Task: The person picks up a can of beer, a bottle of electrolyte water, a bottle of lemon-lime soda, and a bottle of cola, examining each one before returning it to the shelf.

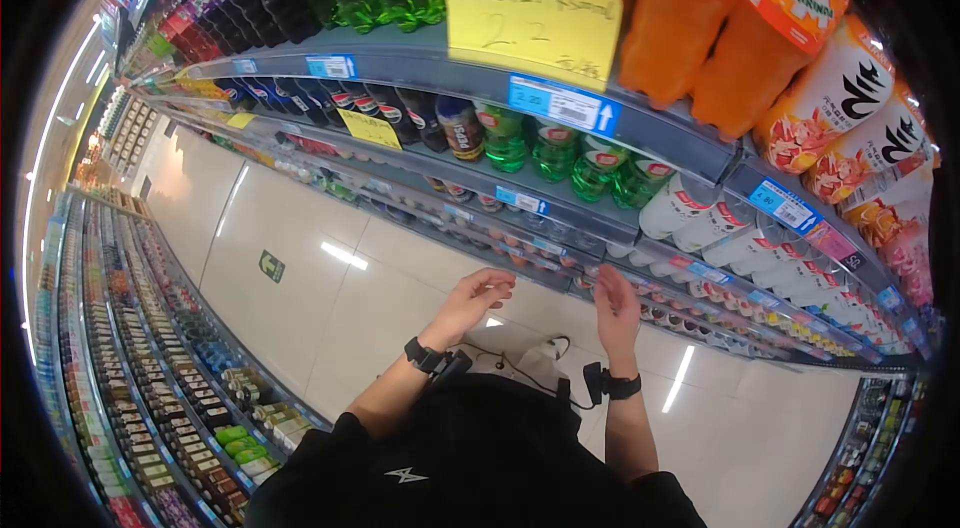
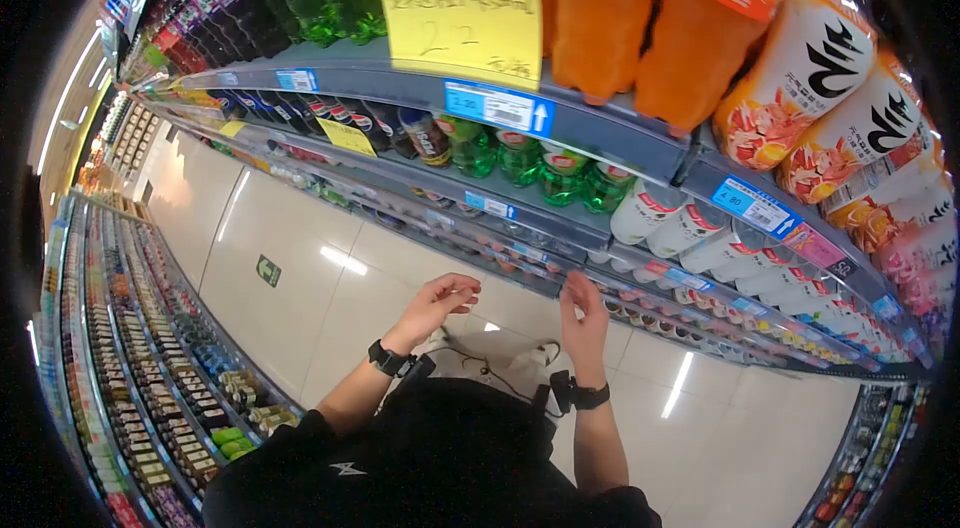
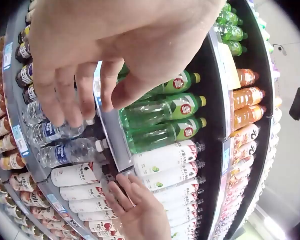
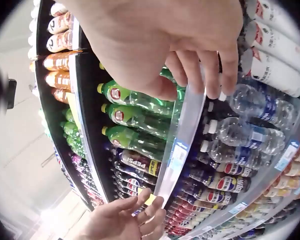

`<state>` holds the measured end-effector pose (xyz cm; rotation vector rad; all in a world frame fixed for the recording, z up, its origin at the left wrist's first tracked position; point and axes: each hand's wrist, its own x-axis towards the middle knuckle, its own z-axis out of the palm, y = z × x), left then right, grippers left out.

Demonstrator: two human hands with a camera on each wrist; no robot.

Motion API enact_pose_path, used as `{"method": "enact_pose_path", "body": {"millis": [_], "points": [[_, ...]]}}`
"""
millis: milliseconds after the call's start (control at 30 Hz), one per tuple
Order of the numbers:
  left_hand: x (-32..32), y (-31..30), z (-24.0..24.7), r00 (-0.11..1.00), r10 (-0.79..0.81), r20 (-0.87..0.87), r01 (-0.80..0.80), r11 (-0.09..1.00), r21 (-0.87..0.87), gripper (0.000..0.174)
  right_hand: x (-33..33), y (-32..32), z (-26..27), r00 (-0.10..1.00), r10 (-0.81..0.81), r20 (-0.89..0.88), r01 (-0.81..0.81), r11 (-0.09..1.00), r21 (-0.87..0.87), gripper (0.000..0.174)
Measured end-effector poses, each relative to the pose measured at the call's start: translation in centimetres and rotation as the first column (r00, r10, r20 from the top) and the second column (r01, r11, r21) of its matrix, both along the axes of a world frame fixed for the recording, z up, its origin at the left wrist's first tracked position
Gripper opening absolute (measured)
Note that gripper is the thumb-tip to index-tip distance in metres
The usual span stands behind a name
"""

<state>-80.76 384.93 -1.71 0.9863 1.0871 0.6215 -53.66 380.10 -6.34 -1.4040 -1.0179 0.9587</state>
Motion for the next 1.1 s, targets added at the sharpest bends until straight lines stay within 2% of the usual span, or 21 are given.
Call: {"method": "enact_pose_path", "body": {"millis": [133, 233, 300, 367, 400, 467, 533, 567, 667, 767, 900, 967, 1033, 1100], "points": [[-5.3, 0.5, 1.1, 0.998, -0.065, -0.018, 0.067, 0.991, 0.112, 0.025, -6.2, 1.9, 1.6, 0.997, -0.016, -0.077, 0.025, 0.994, 0.107, 0.038], [-11.4, 0.8, 1.5, 0.997, -0.08, -0.013, 0.081, 0.98, 0.18, 0.026, -12.4, 2.8, 0.8, 0.997, -0.007, -0.081, 0.018, 0.991, 0.133, 0.038], [-16.3, 0.7, 1.3, 0.996, -0.085, -0.002, 0.083, 0.975, 0.206, 0.028, -17.2, 3.0, 0.6, 0.992, 0.032, -0.125, -0.021, 0.996, 0.087, 0.039], [-21.3, 0.3, 0.5, 0.999, 0.015, 0.048, -0.022, 0.987, 0.159, 0.026, -21.9, 2.8, 0.7, 0.985, 0.011, -0.173, 0.005, 0.996, 0.091, 0.04], [-23.7, 0.3, 0.0, 0.998, 0.001, 0.056, -0.01, 0.987, 0.158, 0.026, -24.1, 2.9, 1.0, 0.976, 0.009, -0.217, 0.013, 0.995, 0.096, 0.04], [-27.9, -0.6, -1.1, 0.991, 0.136, -0.005, -0.134, 0.982, 0.129, 0.026, -28.0, 3.1, 0.7, 0.975, 0.01, -0.224, 0.009, 0.997, 0.083, 0.04], [-30.9, -1.4, -0.9, 0.983, 0.186, 0.009, -0.186, 0.979, 0.08, 0.025, -30.6, 3.7, 0.9, 0.97, 0.021, -0.243, -0.001, 0.997, 0.083, 0.039], [-32.4, -1.5, -0.8, 0.973, 0.232, 0.005, -0.232, 0.972, 0.038, 0.024, -31.2, 4.2, 1.0, 0.97, 0.013, -0.243, 0.007, 0.997, 0.083, 0.039], [-35.1, -1.7, -1.5, 0.972, 0.232, 0.044, -0.233, 0.972, 0.025, 0.023, -32.2, 5.3, 2.6, 0.982, -0.035, -0.188, 0.048, 0.997, 0.064, 0.037], [-35.8, -1.4, -1.9, 0.966, 0.242, 0.087, -0.246, 0.969, 0.031, 0.023, -33.6, 6.1, 5.0, 0.997, 0.014, -0.081, -0.007, 0.997, 0.082, 0.037], [-35.0, -0.5, -1.2, 0.964, 0.232, 0.13, -0.236, 0.971, 0.02, 0.022, -33.7, 7.5, 5.9, 0.999, -0.008, -0.037, 0.012, 0.995, 0.095, 0.038], [-34.3, -0.1, -1.4, 0.972, 0.191, 0.139, -0.197, 0.98, 0.031, 0.021, -32.8, 8.6, 5.7, 0.987, -0.093, -0.128, 0.116, 0.975, 0.19, 0.044], [-33.6, 0.4, -1.4, 0.985, 0.121, 0.124, -0.126, 0.992, 0.032, 0.022, -31.3, 9.8, 6.2, 0.98, -0.168, -0.105, 0.185, 0.966, 0.181, 0.048], [-33.0, 1.2, -1.3, 0.989, 0.093, 0.115, -0.099, 0.994, 0.046, 0.022, -28.8, 11.7, 6.2, 0.941, -0.334, 0.056, 0.302, 0.901, 0.31, 0.052]]}}
